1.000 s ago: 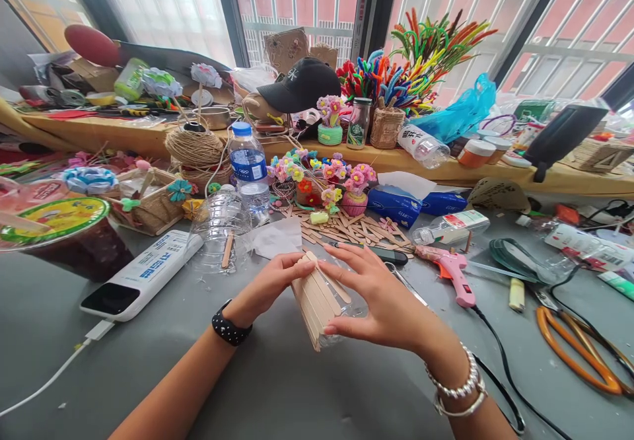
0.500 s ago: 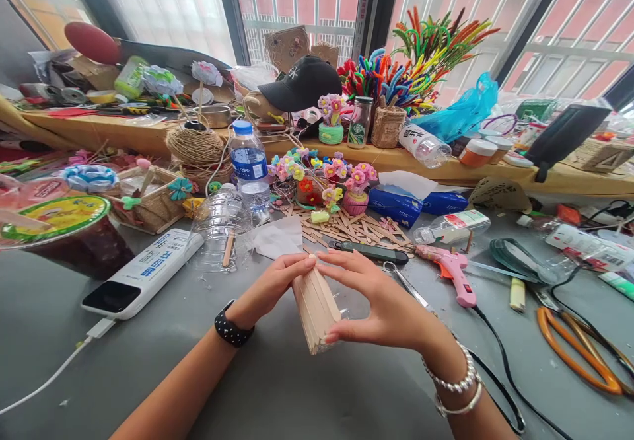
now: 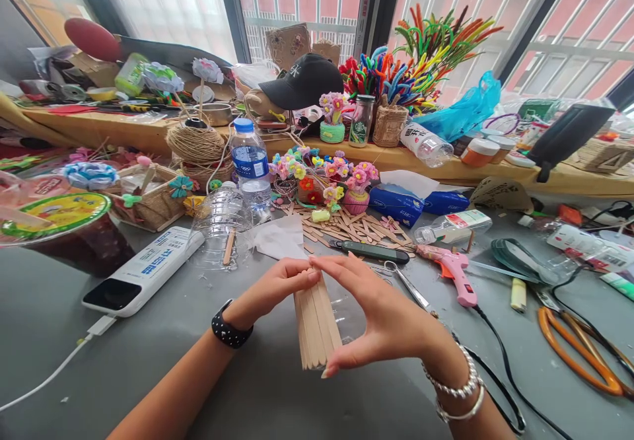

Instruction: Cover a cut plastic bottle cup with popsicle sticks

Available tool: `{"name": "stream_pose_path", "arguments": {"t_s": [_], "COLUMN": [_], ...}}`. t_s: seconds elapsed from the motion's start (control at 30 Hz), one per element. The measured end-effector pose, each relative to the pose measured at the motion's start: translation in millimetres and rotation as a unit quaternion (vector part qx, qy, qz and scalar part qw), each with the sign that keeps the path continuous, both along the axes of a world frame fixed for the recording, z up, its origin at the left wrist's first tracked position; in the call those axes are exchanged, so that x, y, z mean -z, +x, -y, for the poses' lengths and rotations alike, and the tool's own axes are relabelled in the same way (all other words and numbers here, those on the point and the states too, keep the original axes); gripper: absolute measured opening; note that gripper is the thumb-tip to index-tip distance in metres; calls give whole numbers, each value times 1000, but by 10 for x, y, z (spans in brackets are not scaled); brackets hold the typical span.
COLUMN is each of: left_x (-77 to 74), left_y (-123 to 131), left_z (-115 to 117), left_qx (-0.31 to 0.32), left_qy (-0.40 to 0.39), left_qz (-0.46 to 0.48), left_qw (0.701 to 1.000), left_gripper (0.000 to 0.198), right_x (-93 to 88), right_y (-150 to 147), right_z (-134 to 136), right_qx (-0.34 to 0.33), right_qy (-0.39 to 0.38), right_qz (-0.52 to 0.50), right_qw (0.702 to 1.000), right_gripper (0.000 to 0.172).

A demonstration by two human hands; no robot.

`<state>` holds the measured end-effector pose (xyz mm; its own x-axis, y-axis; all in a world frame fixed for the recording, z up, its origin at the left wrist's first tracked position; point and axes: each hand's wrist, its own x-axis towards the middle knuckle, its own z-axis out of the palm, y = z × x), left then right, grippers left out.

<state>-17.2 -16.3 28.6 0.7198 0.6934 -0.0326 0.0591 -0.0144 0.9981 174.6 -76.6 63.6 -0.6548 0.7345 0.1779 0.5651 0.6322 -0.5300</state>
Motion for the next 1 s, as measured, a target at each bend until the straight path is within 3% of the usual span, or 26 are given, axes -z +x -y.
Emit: {"name": "stream_pose_path", "arguments": {"t_s": [0.4,1.0], "left_x": [-14,-47], "left_y": [-8,5], "left_z": [10,53], "left_qx": [8,7], "left_qy": [17,56], "left_qz": [-20,-36], "left_qw": [1000,998], "left_gripper": [33,37], "right_x": [-108,-107], "right_y": [-46,-71], "right_z": [97,105], "right_qx": [26,19], "right_qy": [45,55], "right_qz": [81,66], "right_qw": [995,996], "right_gripper": [95,96]}}
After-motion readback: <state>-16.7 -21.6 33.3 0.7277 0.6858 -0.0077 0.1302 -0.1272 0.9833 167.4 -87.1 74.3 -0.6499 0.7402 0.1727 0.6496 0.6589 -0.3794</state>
